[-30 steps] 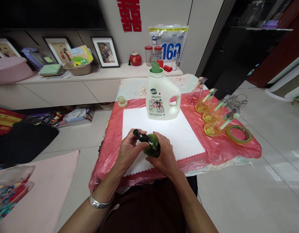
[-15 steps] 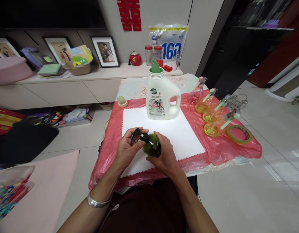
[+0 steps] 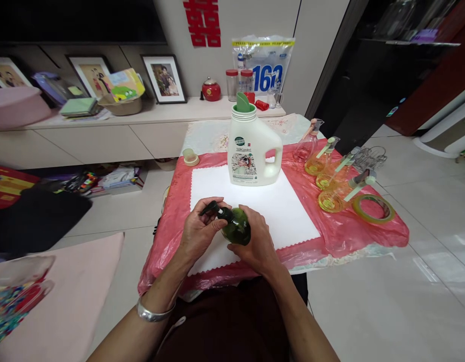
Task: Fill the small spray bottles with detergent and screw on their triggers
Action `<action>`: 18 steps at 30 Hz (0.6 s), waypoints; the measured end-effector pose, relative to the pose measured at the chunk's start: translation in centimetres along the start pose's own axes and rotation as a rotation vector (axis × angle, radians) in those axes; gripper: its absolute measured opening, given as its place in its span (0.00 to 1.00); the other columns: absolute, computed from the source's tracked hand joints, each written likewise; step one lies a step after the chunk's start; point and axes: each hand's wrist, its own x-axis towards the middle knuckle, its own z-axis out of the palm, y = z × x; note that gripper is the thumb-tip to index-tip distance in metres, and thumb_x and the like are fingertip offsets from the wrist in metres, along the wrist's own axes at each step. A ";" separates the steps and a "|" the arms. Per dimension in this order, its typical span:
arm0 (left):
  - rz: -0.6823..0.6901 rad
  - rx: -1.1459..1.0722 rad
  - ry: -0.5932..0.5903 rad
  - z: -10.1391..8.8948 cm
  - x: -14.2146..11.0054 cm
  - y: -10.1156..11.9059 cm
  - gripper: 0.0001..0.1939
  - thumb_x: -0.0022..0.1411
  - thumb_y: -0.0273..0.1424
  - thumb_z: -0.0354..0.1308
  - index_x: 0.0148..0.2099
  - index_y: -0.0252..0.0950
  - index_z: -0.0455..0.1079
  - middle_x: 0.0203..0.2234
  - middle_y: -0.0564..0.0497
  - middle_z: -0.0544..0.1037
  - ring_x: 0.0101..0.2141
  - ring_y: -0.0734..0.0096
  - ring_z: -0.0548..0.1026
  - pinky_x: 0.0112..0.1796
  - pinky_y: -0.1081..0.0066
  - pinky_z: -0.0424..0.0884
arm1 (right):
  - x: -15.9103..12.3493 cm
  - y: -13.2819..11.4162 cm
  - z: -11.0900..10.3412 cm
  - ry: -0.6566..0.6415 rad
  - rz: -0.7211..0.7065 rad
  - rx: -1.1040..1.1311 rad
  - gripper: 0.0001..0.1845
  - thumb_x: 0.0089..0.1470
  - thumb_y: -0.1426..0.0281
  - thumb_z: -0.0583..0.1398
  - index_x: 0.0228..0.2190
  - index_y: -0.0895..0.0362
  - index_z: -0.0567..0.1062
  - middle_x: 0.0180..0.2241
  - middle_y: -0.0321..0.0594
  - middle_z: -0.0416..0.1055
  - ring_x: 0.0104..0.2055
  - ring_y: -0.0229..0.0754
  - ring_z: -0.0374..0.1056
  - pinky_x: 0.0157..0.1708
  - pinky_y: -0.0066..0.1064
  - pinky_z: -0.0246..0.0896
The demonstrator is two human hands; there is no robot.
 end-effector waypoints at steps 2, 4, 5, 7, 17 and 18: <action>0.002 -0.011 -0.032 -0.1 0.0 0.0 0.23 0.47 0.24 0.69 0.47 0.38 0.70 0.37 0.52 0.81 0.42 0.66 0.78 0.50 0.64 0.71 | 0.0 0.1 0.1 0.003 0.008 0.000 0.52 0.38 0.73 0.70 0.62 0.49 0.56 0.60 0.40 0.60 0.61 0.50 0.57 0.60 0.47 0.57; 0.003 -0.026 -0.056 -0.1 0.0 -0.1 0.24 0.48 0.25 0.69 0.48 0.38 0.68 0.37 0.52 0.81 0.42 0.66 0.78 0.49 0.63 0.72 | -0.1 0.1 0.1 0.008 0.011 0.004 0.51 0.38 0.72 0.70 0.62 0.49 0.57 0.60 0.40 0.60 0.61 0.50 0.58 0.60 0.47 0.57; 0.004 -0.038 -0.066 -0.1 0.0 -0.1 0.24 0.48 0.25 0.68 0.48 0.38 0.68 0.37 0.51 0.81 0.41 0.66 0.78 0.48 0.63 0.72 | -0.1 0.0 0.1 0.014 0.013 0.004 0.51 0.38 0.72 0.70 0.62 0.50 0.57 0.60 0.41 0.60 0.61 0.50 0.58 0.60 0.47 0.57; 0.004 -0.066 -0.081 -0.1 0.0 -0.2 0.25 0.48 0.25 0.68 0.49 0.39 0.67 0.38 0.51 0.82 0.41 0.65 0.79 0.47 0.64 0.72 | -0.2 0.0 0.2 0.017 0.021 0.002 0.50 0.38 0.72 0.69 0.61 0.50 0.57 0.60 0.42 0.60 0.61 0.51 0.58 0.60 0.47 0.57; -0.031 -0.204 -0.167 0.3 -0.3 -0.4 0.26 0.50 0.28 0.69 0.51 0.39 0.66 0.38 0.49 0.82 0.39 0.66 0.79 0.42 0.66 0.72 | -0.7 1.1 0.8 0.078 0.018 0.005 0.47 0.38 0.72 0.65 0.61 0.49 0.57 0.58 0.40 0.62 0.58 0.51 0.61 0.58 0.48 0.61; -0.030 -0.209 -0.147 0.4 -0.4 -0.5 0.26 0.50 0.29 0.70 0.51 0.40 0.66 0.39 0.49 0.82 0.40 0.65 0.79 0.43 0.66 0.72 | -0.8 1.2 1.0 0.091 0.015 0.015 0.48 0.38 0.72 0.64 0.61 0.49 0.57 0.59 0.40 0.62 0.59 0.51 0.61 0.58 0.47 0.62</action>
